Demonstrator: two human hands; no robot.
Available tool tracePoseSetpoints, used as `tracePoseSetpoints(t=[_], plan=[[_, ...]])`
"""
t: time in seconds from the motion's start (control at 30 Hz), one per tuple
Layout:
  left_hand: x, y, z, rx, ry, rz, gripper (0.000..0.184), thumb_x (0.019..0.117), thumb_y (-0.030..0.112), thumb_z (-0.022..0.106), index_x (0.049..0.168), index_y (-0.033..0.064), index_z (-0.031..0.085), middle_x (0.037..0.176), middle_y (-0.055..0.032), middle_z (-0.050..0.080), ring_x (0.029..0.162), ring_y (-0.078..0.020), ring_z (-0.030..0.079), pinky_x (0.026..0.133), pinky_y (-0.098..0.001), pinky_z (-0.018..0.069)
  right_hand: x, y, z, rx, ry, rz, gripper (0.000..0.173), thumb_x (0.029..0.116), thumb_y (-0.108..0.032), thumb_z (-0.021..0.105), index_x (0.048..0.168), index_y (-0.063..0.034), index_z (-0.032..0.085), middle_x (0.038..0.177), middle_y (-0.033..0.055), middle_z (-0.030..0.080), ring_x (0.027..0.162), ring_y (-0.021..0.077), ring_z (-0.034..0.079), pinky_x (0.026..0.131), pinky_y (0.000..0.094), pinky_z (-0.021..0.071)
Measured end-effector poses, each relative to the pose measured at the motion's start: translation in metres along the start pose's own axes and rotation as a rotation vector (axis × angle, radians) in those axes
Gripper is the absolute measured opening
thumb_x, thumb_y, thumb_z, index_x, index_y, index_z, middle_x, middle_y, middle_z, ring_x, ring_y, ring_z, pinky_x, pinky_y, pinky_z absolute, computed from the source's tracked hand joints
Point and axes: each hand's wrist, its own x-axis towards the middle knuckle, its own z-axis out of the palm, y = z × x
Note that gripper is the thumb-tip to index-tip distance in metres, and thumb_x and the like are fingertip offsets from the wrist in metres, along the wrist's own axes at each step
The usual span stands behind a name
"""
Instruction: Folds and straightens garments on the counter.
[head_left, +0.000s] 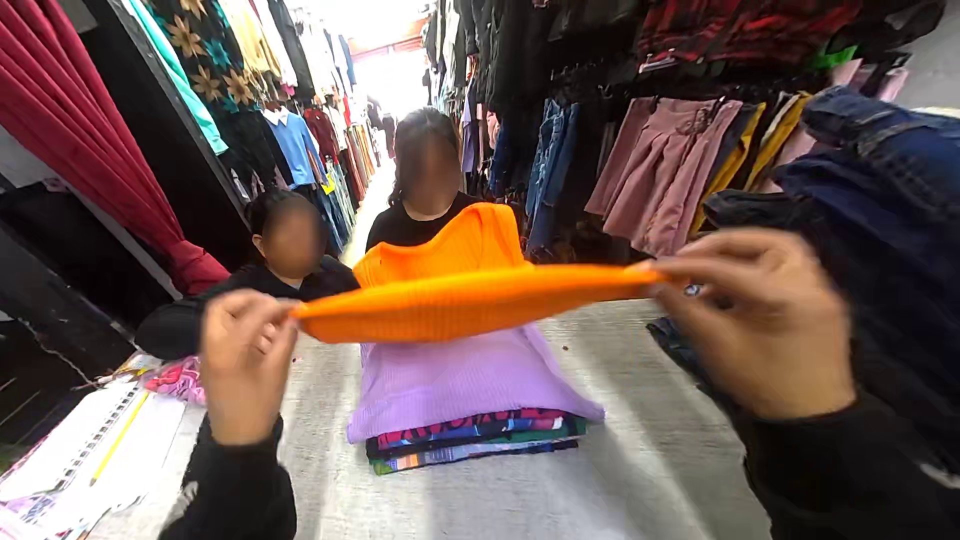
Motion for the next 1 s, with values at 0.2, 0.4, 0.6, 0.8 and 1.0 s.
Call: tracePoseSetpoints(t=[0.2,0.4,0.6,0.8,1.0], plan=[[-0.092,-0.092,0.069,-0.063,-0.239,0.302,0.011,0.0828,0.004,0.070,0.091,0.0041,0.077,0.100,-0.0145,0.073,0.094,-0.0287,0.071,0.083,-0.0420,0.0602,-0.102,0.036,0.029,0.005,-0.380,0.147,0.013,0.0763,-0.011,0.078,0.089,-0.0087,0.080,0.096,0.0144,0.070,0.088,0.0326,0.068,0.072,0.0538,0.0567],[-0.057,-0.082,0.039,-0.017,-0.069,0.337,0.019,0.0913,0.013,0.061,0.097,0.0022,0.075,0.105,-0.0148,0.073,0.091,-0.0255,0.072,0.075,-0.0402,0.0602,-0.067,0.029,0.018,-0.059,-0.107,0.101,0.027,0.0924,-0.028,0.064,0.099,-0.0062,0.079,0.103,0.0155,0.070,0.080,0.0224,0.066,0.065,0.0404,0.0545],[0.005,-0.042,-0.005,-0.092,0.025,0.234,0.021,0.0970,0.012,0.063,0.114,0.0019,0.071,0.108,-0.0115,0.071,0.068,-0.0100,0.062,0.061,-0.0300,0.0546,-0.008,0.004,0.009,0.033,0.052,0.137,0.026,0.1007,-0.020,0.060,0.113,0.0003,0.071,0.102,0.0170,0.069,0.073,0.0151,0.064,0.066,0.0341,0.0558],[0.082,-0.025,0.044,-0.091,-0.228,-0.071,0.017,0.1006,0.007,0.061,0.114,-0.0020,0.065,0.096,-0.0157,0.075,0.081,-0.0242,0.075,0.081,-0.0479,0.0613,0.059,0.028,0.055,0.134,-0.137,0.481,0.018,0.1007,-0.013,0.064,0.113,-0.0014,0.070,0.099,0.0164,0.073,0.083,0.0242,0.072,0.082,0.0494,0.0589],[0.091,-0.006,0.008,-0.234,-0.023,0.086,0.021,0.0992,0.008,0.060,0.119,0.0001,0.063,0.109,-0.0106,0.072,0.090,-0.0128,0.073,0.085,-0.0351,0.0620,0.079,0.018,0.028,0.177,0.045,0.346,0.024,0.0985,-0.019,0.067,0.117,-0.0041,0.070,0.110,0.0110,0.071,0.090,0.0117,0.070,0.085,0.0338,0.0593]])
